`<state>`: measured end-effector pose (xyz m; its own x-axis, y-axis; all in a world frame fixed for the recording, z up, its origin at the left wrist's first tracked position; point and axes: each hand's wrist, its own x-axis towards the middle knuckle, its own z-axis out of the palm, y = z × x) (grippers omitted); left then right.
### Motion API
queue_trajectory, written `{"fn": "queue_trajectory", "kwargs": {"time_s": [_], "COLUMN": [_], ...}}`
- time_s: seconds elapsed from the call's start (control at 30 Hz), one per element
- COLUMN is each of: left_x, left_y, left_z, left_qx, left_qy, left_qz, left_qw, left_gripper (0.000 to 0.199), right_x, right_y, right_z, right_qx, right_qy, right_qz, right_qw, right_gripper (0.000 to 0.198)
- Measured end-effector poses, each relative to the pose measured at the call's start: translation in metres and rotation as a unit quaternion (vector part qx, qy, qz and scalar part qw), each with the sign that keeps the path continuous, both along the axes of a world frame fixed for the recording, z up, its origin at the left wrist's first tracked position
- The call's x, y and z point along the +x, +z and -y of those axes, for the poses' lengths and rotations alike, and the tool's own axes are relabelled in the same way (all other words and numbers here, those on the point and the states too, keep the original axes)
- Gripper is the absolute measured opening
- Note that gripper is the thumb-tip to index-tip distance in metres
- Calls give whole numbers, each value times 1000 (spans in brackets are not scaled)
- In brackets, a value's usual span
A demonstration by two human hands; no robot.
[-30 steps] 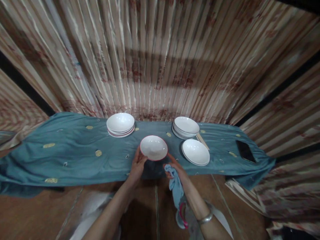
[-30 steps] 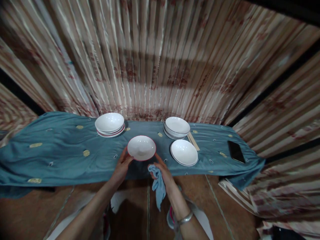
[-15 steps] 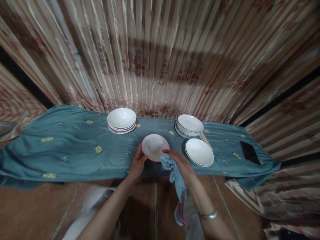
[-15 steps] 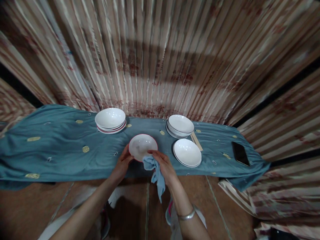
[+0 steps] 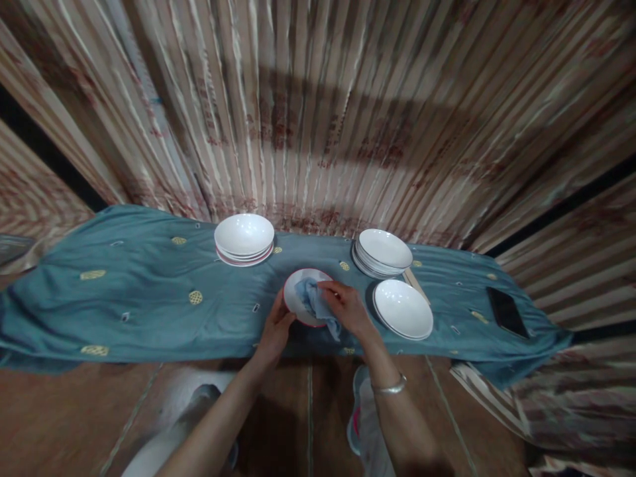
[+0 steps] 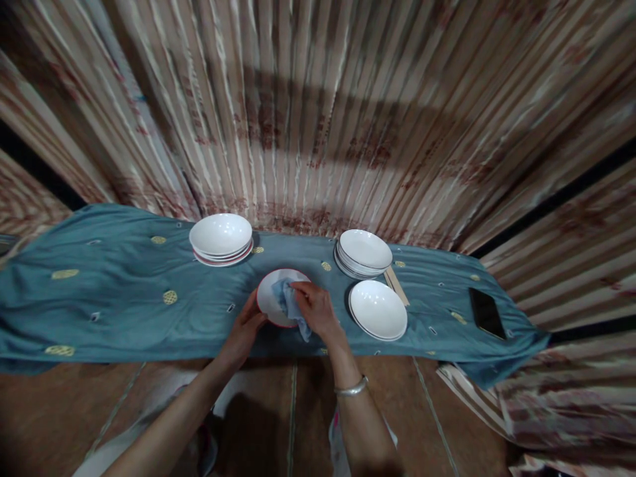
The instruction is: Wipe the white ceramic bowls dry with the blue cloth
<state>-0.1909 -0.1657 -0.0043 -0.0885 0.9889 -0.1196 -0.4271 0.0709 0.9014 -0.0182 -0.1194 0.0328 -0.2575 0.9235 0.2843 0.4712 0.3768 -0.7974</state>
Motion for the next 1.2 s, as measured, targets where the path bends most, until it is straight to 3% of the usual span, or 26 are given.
{"fn": "queue_trajectory", "kwargs": {"time_s": [0.2,0.37,0.5,0.67,0.83,1.0,1.2], "left_x": [2,4,4,3,3,5,8], "left_y": [3,12,14,14,10,1,4], "left_z": [3,6,7,8,8,7,8], "left_qx": [-11,-58,-69,-69,-67,-25,25], "left_qy": [-5,-29,-32,-27,-33,-44,-49], "left_qz": [10,15,22,13,0,-24,-73], "left_qw": [1000,998,997,997,997,998,996], "left_gripper": [73,78,78,74,76,80,76], "right_x": [0,-5,-11,-23,-35,-42,-42], "right_y": [0,-3,-9,-20,-23,-19,-14], "right_z": [12,18,17,13,12,13,9], "right_qx": [-2,-33,-38,-12,1,33,54], "right_qy": [106,118,130,155,136,87,23], "right_qz": [181,258,233,118,26,41,95], "right_qw": [978,958,963,981,990,995,994], "right_gripper": [38,44,50,52,55,53,54]}}
